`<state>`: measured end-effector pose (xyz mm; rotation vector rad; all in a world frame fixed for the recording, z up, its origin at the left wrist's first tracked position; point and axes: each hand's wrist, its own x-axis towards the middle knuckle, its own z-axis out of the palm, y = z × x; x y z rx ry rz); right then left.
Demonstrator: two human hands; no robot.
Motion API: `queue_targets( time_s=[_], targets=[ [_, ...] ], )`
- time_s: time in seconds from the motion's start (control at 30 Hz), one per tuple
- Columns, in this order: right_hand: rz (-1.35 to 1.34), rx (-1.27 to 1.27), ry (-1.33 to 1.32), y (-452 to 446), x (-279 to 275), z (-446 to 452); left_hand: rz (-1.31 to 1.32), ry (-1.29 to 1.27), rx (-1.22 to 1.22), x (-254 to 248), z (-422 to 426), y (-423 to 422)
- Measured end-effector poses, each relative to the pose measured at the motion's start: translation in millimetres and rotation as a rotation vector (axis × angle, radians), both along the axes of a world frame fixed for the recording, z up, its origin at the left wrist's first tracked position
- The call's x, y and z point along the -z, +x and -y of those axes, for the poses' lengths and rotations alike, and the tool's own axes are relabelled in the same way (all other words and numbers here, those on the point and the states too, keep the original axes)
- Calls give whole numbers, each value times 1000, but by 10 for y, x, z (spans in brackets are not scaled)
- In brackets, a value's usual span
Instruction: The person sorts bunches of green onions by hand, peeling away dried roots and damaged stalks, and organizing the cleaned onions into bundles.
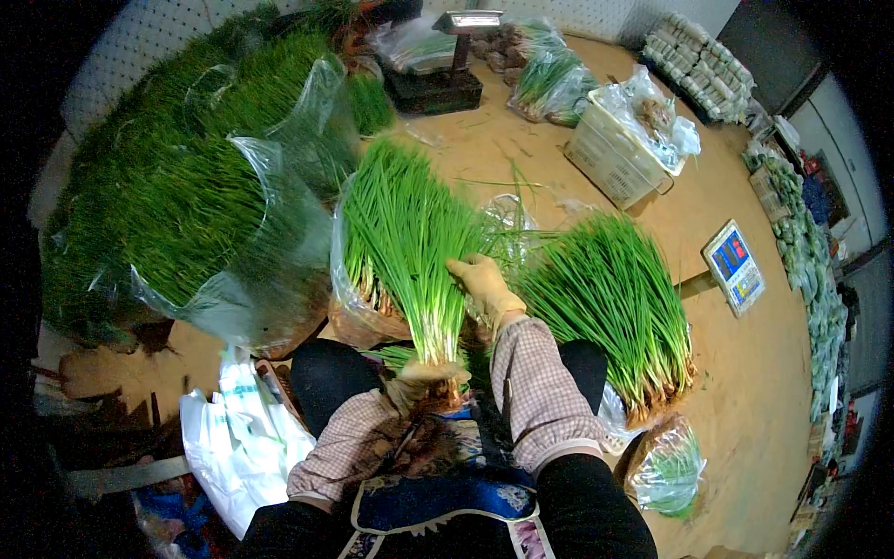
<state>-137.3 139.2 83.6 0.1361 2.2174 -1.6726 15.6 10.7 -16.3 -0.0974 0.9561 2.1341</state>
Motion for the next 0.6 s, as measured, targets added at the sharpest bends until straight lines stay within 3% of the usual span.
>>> queue_targets(
  time_s=[0.07, 0.13, 0.17, 0.37, 0.43, 0.47, 0.53, 0.6],
  targets=[
    [59, 25, -219, 22, -67, 34, 70, 67, -130, -70, 30, 14],
    [92, 96, -299, 107, -138, 33, -262, -71, 36, -154, 157, 29],
    [50, 92, -299, 177, -202, 26, -89, 130, -22, -65, 145, 30],
    [-255, -6, -193, 456, -298, -37, 20, 45, -82, -417, 163, 52],
    [-391, -284, 128, 605, -395, -49, 85, 12, -80, -574, 175, 51],
    [-389, -285, 129, 693, -470, -42, 91, 14, -81, -655, 185, 60],
    [-565, -618, 383, 862, -580, -7, 98, 17, -83, -630, 178, 62],
    [-560, -675, 338, 961, -611, -1, -50, 254, -119, -435, 142, 58]
  ],
)
